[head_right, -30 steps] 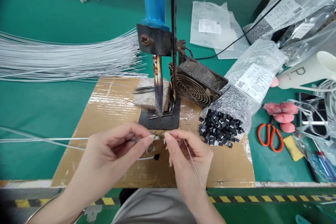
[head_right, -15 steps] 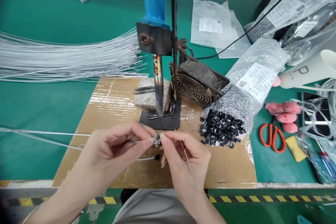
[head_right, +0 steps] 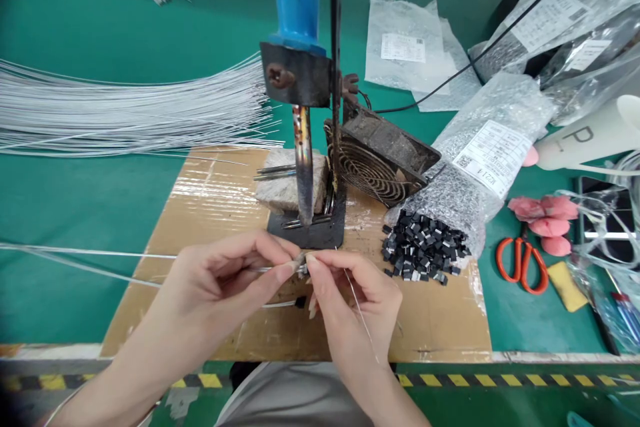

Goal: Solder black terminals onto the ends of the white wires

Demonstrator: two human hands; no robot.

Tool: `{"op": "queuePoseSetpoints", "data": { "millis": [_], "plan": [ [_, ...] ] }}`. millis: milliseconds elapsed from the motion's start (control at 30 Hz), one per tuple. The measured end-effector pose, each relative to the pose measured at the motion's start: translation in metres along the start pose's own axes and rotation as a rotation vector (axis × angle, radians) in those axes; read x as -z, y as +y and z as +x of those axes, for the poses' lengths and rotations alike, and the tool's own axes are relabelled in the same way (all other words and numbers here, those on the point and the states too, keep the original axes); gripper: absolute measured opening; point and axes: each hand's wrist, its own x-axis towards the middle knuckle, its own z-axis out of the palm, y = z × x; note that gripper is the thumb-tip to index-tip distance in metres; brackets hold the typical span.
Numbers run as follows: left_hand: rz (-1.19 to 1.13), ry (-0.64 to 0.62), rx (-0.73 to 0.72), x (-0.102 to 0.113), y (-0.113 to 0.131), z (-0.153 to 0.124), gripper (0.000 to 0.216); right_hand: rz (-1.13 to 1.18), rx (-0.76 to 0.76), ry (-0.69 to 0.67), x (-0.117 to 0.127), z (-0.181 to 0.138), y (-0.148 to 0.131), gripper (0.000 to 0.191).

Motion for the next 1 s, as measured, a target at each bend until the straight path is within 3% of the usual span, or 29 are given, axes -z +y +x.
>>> {"op": "queuePoseSetpoints", "data": {
  "millis": [67,233,433,567,667,867,1000],
  "plan": [
    [0.011,0.004,0.011,0.0,-0.001,0.001,0.014,-0.074,0.041,-0.019,0.003,0.0,0.0,0.007],
    [0.071,0.03,0.022,-0.001,0.0,0.007,0.012,-0.143,0.092,-0.128,0.013,-0.002,0.0,0.037],
    [0.138,0.053,-0.009,0.0,0.001,0.013,0.014,-0.293,0.169,-0.085,0.016,0.0,-0.007,0.014],
    [0.169,0.062,-0.029,-0.001,0.003,0.018,0.013,-0.334,0.183,-0.118,0.019,0.005,-0.014,0.025],
    [0.164,0.07,-0.033,-0.001,0.004,0.022,0.012,-0.291,0.229,-0.166,0.017,0.007,-0.016,0.02],
    [0.165,0.086,-0.038,-0.001,0.009,0.025,0.012,-0.117,0.095,-0.032,0.001,0.005,-0.022,0.02],
    [0.139,0.096,-0.058,-0.002,0.011,0.027,0.012,-0.132,0.117,-0.052,0.003,0.007,-0.023,0.02]
  ]
}}
